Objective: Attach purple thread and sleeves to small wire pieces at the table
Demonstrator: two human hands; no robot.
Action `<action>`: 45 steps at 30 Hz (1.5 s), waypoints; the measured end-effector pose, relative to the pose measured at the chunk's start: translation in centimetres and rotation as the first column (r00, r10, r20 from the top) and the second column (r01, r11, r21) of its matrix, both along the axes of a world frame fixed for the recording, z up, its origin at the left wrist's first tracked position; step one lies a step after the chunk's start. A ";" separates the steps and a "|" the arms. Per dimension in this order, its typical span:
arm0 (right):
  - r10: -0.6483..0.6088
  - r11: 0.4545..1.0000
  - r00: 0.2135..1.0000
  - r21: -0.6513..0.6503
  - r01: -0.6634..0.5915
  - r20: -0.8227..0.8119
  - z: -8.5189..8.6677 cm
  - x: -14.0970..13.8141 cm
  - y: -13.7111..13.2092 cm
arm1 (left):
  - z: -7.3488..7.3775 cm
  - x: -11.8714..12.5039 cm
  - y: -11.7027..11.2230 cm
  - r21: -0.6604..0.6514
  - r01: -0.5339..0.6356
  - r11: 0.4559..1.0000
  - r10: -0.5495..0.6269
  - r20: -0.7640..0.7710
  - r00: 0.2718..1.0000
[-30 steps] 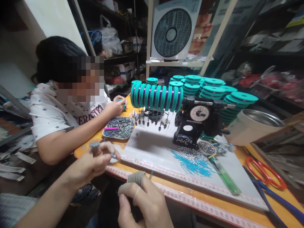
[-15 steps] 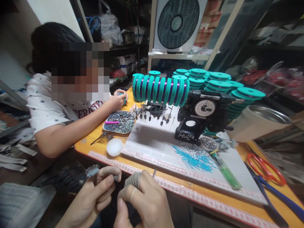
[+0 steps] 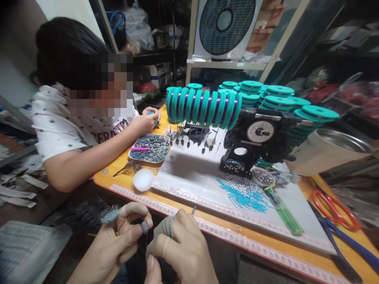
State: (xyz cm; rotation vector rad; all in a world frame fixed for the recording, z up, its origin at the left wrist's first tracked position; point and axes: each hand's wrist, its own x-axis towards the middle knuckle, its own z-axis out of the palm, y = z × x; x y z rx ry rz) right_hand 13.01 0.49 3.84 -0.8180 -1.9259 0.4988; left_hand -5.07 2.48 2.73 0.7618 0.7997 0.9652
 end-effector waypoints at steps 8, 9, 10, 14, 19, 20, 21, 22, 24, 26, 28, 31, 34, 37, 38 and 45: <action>0.007 1.000 1.000 -0.008 -0.007 0.019 0.1 0.0 0.0 | 0.3 0.3 -0.1 -0.030 0.003 1.000 -0.001 0.048 0.999; 0.006 1.000 1.000 -0.008 -0.006 0.017 0.1 0.0 0.0 | 0.3 0.3 -0.1 -0.028 0.004 1.000 -0.003 0.047 0.999; 0.004 1.000 1.000 -0.009 -0.004 0.014 0.1 -0.1 0.0 | 0.4 0.3 -0.1 -0.027 0.006 1.000 -0.005 0.045 0.999; -0.004 1.000 1.000 -0.011 0.004 0.008 0.2 -0.1 -0.1 | 0.4 0.4 0.0 -0.028 0.020 0.999 -0.018 0.053 0.998; 0.005 1.000 1.000 -0.008 -0.005 0.016 0.3 -0.1 0.0 | 0.5 0.4 0.1 -0.032 0.035 0.999 -0.032 0.081 0.996; 0.007 1.000 1.000 -0.006 -0.007 0.018 0.3 0.0 0.0 | 0.5 0.4 0.0 -0.031 0.037 0.999 -0.035 0.082 0.996; 0.006 1.000 1.000 -0.002 -0.006 0.017 0.3 0.0 0.0 | 0.5 0.3 0.0 -0.030 0.038 0.999 -0.035 0.078 0.996; 0.001 1.000 1.000 0.001 -0.001 0.016 0.3 0.0 0.0 | 0.5 0.3 0.0 -0.027 0.038 0.999 -0.036 0.072 0.997; -0.032 0.999 0.999 0.010 0.031 0.025 0.3 -0.1 -0.1 | 0.5 0.2 -0.1 -0.006 0.038 0.999 -0.038 0.057 0.998; -0.117 0.993 0.990 0.036 0.114 0.083 0.4 -0.2 -0.3 | 0.4 0.3 -0.1 0.034 0.040 0.999 -0.041 0.041 0.998; -0.228 0.972 0.958 0.093 0.214 0.175 0.5 -0.4 -0.6 | 0.3 0.3 -0.2 0.071 0.033 0.997 -0.034 0.020 0.999; -0.337 0.938 0.897 0.187 0.293 0.285 0.4 -0.5 -0.9 | 0.1 0.5 -0.3 0.086 0.002 0.996 0.000 -0.017 1.000; -0.374 0.918 0.864 0.264 0.295 0.336 0.1 -0.3 -1.3 | -0.4 0.4 -0.4 0.105 -0.057 0.993 0.064 -0.072 0.995; -0.406 0.903 0.843 0.299 0.309 0.353 -0.4 -0.1 -1.8 | -0.9 0.3 -0.5 0.151 -0.099 0.984 0.119 -0.129 0.984; -0.406 0.904 0.841 0.290 0.313 0.357 -0.5 -0.1 -1.9 | -1.1 0.3 -0.5 0.164 -0.108 0.981 0.131 -0.139 0.982; -0.363 0.924 0.876 0.246 0.293 0.318 -1.0 0.2 -2.0 | -0.5 0.5 -0.3 0.271 -0.080 0.959 0.127 -0.163 0.978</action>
